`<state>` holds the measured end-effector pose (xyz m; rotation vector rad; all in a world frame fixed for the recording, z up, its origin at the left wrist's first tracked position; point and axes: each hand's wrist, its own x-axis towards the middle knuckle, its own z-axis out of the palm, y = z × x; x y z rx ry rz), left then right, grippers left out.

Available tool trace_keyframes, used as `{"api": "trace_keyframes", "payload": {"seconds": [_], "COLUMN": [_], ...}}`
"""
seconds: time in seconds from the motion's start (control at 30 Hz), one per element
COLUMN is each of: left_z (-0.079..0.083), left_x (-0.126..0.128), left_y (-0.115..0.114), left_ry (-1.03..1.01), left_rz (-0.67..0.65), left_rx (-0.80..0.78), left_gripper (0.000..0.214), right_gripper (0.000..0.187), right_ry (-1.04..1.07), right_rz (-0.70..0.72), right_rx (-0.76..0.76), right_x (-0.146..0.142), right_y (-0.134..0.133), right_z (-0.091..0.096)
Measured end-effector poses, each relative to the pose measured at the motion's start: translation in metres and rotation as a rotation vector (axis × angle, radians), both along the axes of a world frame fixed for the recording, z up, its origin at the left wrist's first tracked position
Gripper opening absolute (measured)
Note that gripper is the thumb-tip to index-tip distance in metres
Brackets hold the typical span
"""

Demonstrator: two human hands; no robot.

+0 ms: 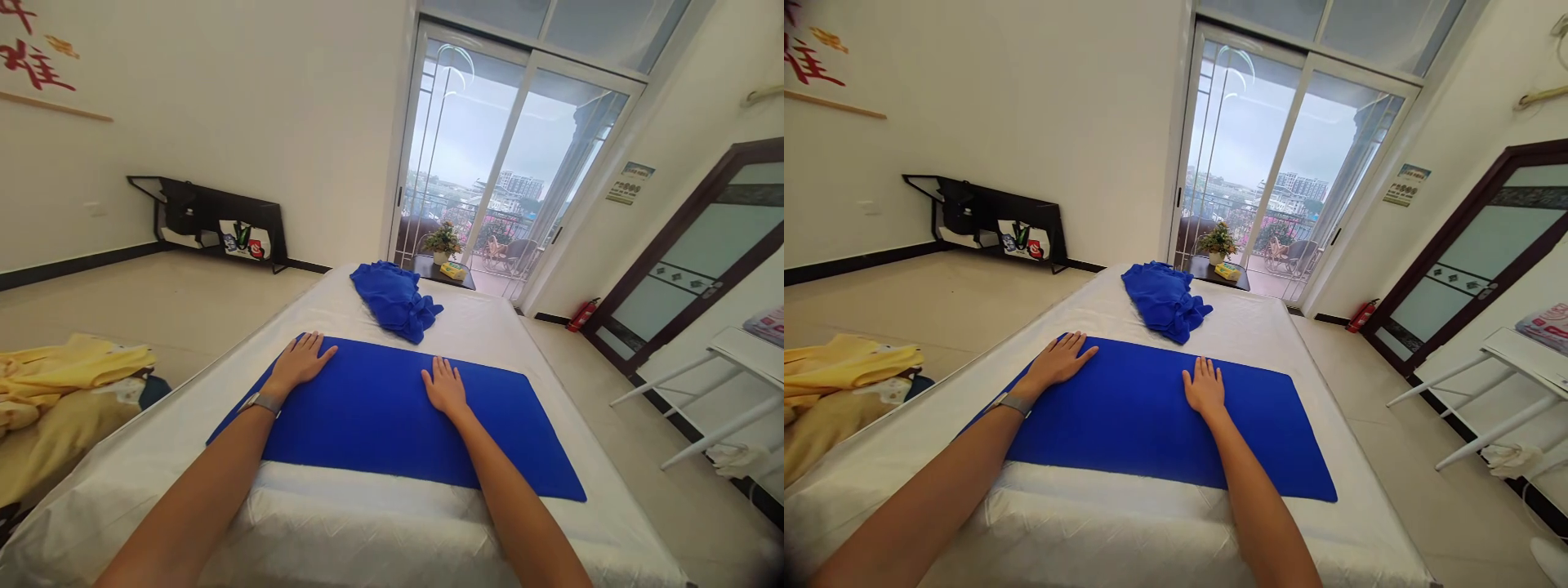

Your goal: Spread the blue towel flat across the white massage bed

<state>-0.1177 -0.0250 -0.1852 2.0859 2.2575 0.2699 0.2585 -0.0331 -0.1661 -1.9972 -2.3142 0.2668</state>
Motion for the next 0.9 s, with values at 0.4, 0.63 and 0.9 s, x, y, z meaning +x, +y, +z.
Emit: {"api": "trace_keyframes", "payload": {"seconds": [0.4, 0.63, 0.9], "left_z": [-0.002, 0.019, 0.024], "left_x": [-0.022, -0.005, 0.147], "left_y": [0.001, -0.018, -0.029], "left_ry": [0.014, 0.182, 0.089], "left_rz": [0.139, 0.141, -0.395], "left_rx": [-0.031, 0.220, 0.107], "left_gripper": [0.087, 0.080, 0.086], "right_gripper": [0.077, 0.080, 0.077], "right_ry": [-0.086, -0.050, -0.021], "right_rz": [-0.402, -0.421, -0.413], "right_rx": [-0.011, 0.043, 0.052], "right_x": [0.206, 0.208, 0.207], "right_y": [-0.004, -0.003, -0.007], "right_z": [-0.004, -0.013, -0.010]}}
